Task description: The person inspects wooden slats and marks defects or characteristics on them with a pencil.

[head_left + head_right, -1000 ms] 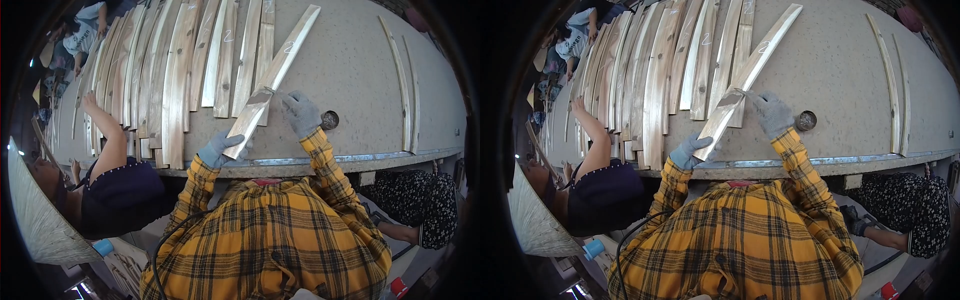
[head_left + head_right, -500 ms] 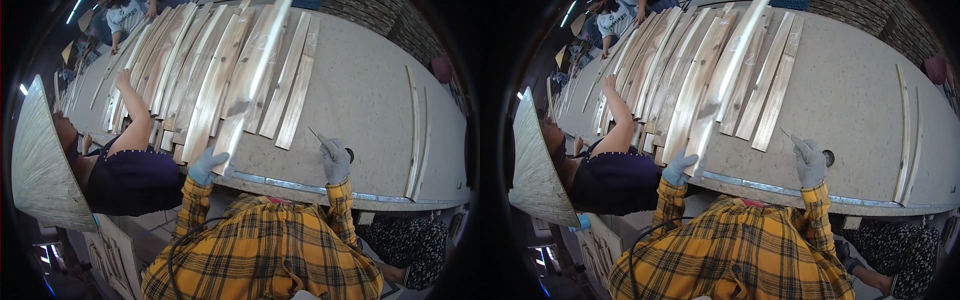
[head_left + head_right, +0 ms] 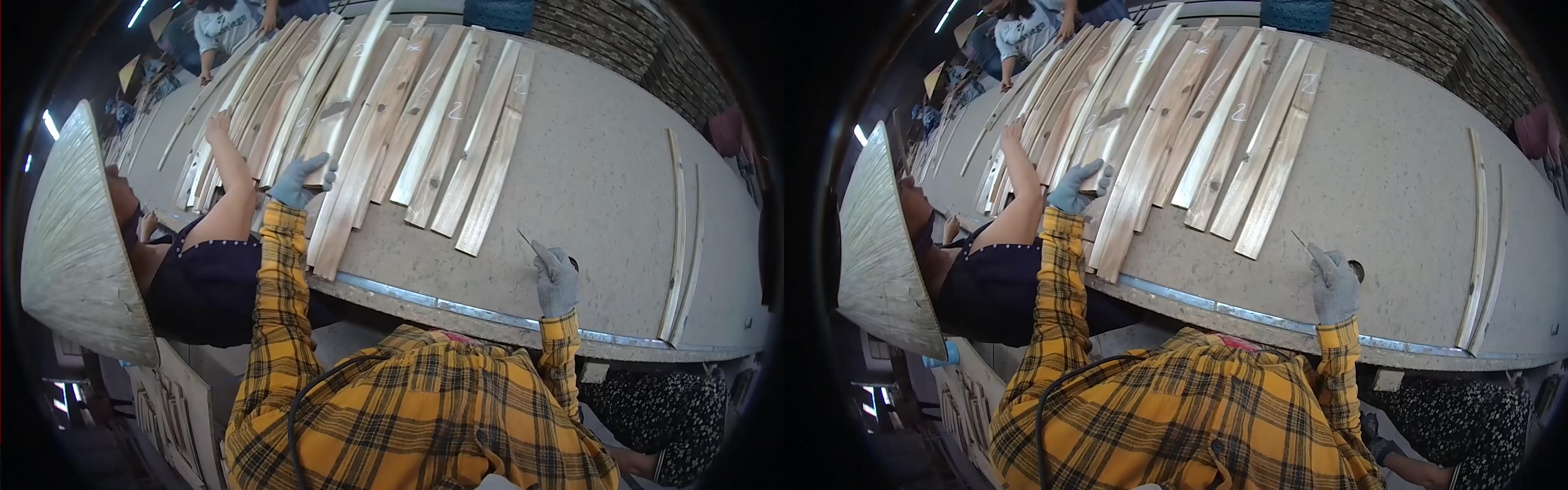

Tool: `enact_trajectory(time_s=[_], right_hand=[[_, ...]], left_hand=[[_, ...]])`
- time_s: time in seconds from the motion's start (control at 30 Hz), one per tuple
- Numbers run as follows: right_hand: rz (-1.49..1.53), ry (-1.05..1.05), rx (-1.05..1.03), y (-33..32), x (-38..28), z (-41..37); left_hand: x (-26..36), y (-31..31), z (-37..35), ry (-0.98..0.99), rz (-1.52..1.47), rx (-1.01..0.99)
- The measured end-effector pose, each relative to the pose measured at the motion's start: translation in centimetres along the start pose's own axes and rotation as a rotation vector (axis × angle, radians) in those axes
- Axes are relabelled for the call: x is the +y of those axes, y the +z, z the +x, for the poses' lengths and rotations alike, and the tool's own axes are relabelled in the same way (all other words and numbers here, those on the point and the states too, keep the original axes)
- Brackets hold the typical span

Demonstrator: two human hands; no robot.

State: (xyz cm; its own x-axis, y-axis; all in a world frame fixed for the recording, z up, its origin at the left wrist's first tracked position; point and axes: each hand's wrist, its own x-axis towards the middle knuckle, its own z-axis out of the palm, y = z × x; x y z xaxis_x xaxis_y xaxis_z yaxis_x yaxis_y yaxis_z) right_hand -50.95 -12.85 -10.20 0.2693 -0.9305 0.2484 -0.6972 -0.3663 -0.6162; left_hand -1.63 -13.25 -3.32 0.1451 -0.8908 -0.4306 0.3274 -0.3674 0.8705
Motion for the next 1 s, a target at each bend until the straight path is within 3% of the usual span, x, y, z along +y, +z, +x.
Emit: enact_trajectory(time_s=[0.03, 0.1, 0.13, 0.2, 0.23, 0.33, 0.4, 0.43, 0.6, 0.7, 0.83, 0.87, 0.93, 0.97, 1.0], right_hand=[[-0.015, 0.026, -0.014, -0.1, 0.2, -0.1], [-0.023, -0.035, 0.054, 0.3, 1.5, -0.4], [-0.004, -0.002, 0.063, -0.3, 1.0, -0.4], [-0.08, 0.089, 0.055, -0.8, 1.9, -1.0], [-0.086, 0.136, 0.018, -1.3, 2.6, -0.9], [-0.215, 0.434, 0.005, -4.4, 4.9, -1.4], [-0.356, 0.503, 0.05, -6.0, 10.1, -2.2], [-0.456, 0.632, 0.062, -6.8, 12.9, -2.6], [-0.724, 1.102, 0.09, -15.2, 23.1, -5.4], [-0.692, 1.182, 0.206, -18.8, 25.4, -6.7], [-0.639, 1.139, 0.194, -20.8, 28.2, -8.2], [-0.56, 1.148, 0.15, -21.5, 24.9, -6.6], [-0.485, 1.158, 0.079, -20.5, 23.2, -5.2], [-0.396, 1.061, 0.076, -19.4, 22.8, -4.5], [-0.301, 0.96, 0.069, -17.7, 21.9, -3.7]], left_hand=[[-0.1, -0.4, 0.4, 0.046, -0.114, 0.027], [-0.1, -5.8, 4.2, 0.049, -0.04, 0.069], [0.9, -5.4, 3.7, 0.076, -0.016, 0.21], [2.1, -14.9, 8.5, 0.009, -0.102, 0.027], [2.5, -15.4, 9.1, -0.004, -0.187, 0.248], [3.5, -17.7, 10.2, -0.054, -0.138, 0.482], [3.7, -13.1, 7.6, 0.034, 0.116, 0.779], [4.1, -11.1, 7.8, 0.028, 0.129, 0.757], [6.0, -4.5, 8.0, 0.0, 1.086, 1.107], [6.0, -1.9, 7.1, -0.008, 1.645, 1.292], [4.3, 5.8, 9.0, 0.344, 1.525, 0.798], [3.4, 5.5, 9.7, 0.461, 1.329, 0.63], [1.3, 12.9, 8.9, 0.588, 1.039, 0.306], [-0.4, 15.9, 9.0, 0.622, 0.805, 0.059], [-1.1, 21.3, 6.4, 0.573, 0.674, -0.039]])
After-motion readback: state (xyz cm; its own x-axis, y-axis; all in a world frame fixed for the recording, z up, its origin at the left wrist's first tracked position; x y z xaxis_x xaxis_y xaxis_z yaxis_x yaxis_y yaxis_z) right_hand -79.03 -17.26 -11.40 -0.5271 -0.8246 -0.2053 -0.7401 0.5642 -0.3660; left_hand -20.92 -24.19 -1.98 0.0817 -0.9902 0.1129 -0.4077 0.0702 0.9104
